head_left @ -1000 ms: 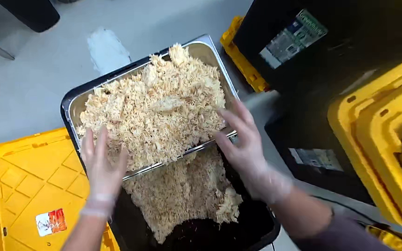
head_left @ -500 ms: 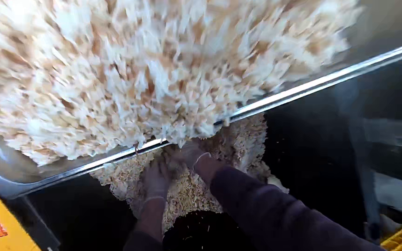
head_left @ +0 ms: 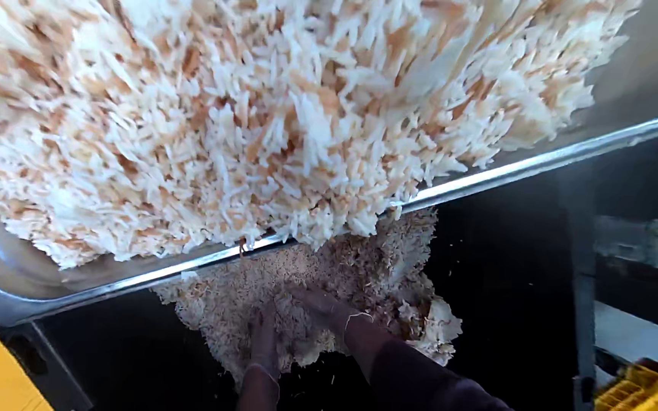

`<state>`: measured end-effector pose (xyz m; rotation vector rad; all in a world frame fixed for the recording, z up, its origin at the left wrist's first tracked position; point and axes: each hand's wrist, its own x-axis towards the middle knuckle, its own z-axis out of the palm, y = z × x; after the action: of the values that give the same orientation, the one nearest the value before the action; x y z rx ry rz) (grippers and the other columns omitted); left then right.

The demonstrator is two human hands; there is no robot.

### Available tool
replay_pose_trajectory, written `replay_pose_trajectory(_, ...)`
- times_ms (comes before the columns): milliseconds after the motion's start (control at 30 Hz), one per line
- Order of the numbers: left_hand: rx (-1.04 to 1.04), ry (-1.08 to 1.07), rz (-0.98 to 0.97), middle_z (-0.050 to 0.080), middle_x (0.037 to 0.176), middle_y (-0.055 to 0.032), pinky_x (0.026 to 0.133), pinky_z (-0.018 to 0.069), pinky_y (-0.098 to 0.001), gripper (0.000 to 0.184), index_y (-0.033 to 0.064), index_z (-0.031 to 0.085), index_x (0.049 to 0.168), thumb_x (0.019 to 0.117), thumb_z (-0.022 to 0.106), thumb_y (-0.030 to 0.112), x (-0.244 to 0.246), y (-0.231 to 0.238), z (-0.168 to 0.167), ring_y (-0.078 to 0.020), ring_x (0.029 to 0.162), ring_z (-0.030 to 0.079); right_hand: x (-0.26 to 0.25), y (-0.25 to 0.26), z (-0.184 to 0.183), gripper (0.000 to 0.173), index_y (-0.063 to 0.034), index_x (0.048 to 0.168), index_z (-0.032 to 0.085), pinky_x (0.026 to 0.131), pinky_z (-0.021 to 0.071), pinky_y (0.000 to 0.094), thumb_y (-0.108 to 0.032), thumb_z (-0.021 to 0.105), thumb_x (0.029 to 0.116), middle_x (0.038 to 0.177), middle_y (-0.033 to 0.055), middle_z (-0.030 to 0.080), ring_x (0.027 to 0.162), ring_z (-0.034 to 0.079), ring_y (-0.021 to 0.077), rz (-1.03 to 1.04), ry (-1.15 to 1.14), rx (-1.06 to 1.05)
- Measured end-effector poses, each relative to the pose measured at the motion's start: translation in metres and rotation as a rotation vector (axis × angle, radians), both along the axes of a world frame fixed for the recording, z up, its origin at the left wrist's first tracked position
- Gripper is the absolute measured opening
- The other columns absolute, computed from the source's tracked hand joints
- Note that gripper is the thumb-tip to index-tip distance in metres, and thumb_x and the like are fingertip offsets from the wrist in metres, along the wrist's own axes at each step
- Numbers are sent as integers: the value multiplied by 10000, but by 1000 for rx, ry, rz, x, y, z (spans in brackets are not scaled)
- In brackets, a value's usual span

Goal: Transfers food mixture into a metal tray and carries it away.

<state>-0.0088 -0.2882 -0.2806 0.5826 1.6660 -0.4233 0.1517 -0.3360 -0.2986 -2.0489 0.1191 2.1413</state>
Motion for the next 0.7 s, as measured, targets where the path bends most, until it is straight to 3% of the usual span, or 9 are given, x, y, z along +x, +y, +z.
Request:
replay_pose_trajectory(67, -27, -17, 106, 331, 1633, -179, 1195, 302, -561, 621, 86, 329, 1590, 1098, 386, 461, 3, -2, 12, -331, 1501, 325, -2, 0, 8, 843, -50, 1608, 283, 1219, 299, 528, -584, 542, 1009, 1630, 209, 341, 1508, 336, 332, -139, 57, 15)
replay_pose_trajectory(133, -71, 18, 179, 398, 1579, -216, 1149, 357, -574, 578, 47, 365, 1556, 1121, 299, 422, 0, -17, 26, -356, 1447, 394, -13, -1, 33, 650, -98, 1561, 406, 1191, 348, 464, -494, 503, 1053, 1591, 144, 424, 1463, 410, 248, -304, 77, 37)
replay_pose_trajectory(200, -87, 43, 232, 375, 1586, -238, 1159, 343, -572, 591, 13, 341, 1559, 1132, 240, 409, 4, -27, 50, -369, 1455, 379, -27, -7, 59, 512, -101, 1493, 489, 1107, 442, 385, -417, 435, 1094, 1482, 113, 537, 1334, 529, 177, -444, 67, 53)
replay_pose_trajectory(267, -44, -33, 358, 362, 1600, -204, 1173, 342, -525, 555, 34, 317, 1572, 1135, 247, 369, 9, -30, 73, -326, 1459, 378, -30, -10, 87, 458, -56, 1427, 513, 1007, 496, 381, -366, 441, 1097, 1348, 139, 599, 1190, 593, 185, -527, 33, 56)
replay_pose_trajectory(367, -5, -142, 497, 509, 1447, -198, 1053, 461, -472, 509, 16, 390, 1506, 1130, 272, 337, 19, -18, 123, -268, 1273, 529, -19, 1, 139, 436, -48, 1373, 555, 937, 563, 355, -336, 567, 1046, 1214, 102, 678, 1077, 668, 151, -665, 45, 126)
replay_pose_trajectory(467, 37, -232, 595, 614, 1079, -79, 818, 561, -353, 388, 34, 449, 1333, 1108, 260, 287, 42, 13, 182, -125, 937, 626, 5, 30, 218, 426, -17, 1335, 540, 888, 577, 349, -267, 629, 1003, 1120, 109, 688, 997, 679, 150, -709, -17, 223)
replay_pose_trajectory(600, 230, -483, 593, 587, 1080, -69, 856, 546, -299, 375, -28, 397, 1374, 1102, 296, 210, 79, 56, 280, -81, 949, 608, 43, 74, 327, 498, -17, 1310, 535, 885, 571, 334, -299, 680, 926, 1106, 92, 671, 991, 666, 130, -698, -143, 411)
replay_pose_trajectory(633, 288, -559, 562, 630, 1040, -44, 828, 575, -290, 361, -7, 422, 1332, 1074, 321, 225, 87, 67, 294, -66, 923, 645, 53, 84, 347, 529, -32, 1301, 542, 870, 588, 327, -335, 695, 895, 1091, 76, 685, 976, 683, 124, -700, -156, 480)
replay_pose_trajectory(700, 411, -670, 483, 625, 1087, -54, 837, 578, -292, 415, -10, 379, 1406, 1049, 362, 200, 112, 97, 323, -66, 946, 646, 77, 110, 371, 568, -32, 1298, 554, 848, 602, 328, -368, 707, 866, 1072, 70, 695, 951, 695, 129, -694, -180, 634)
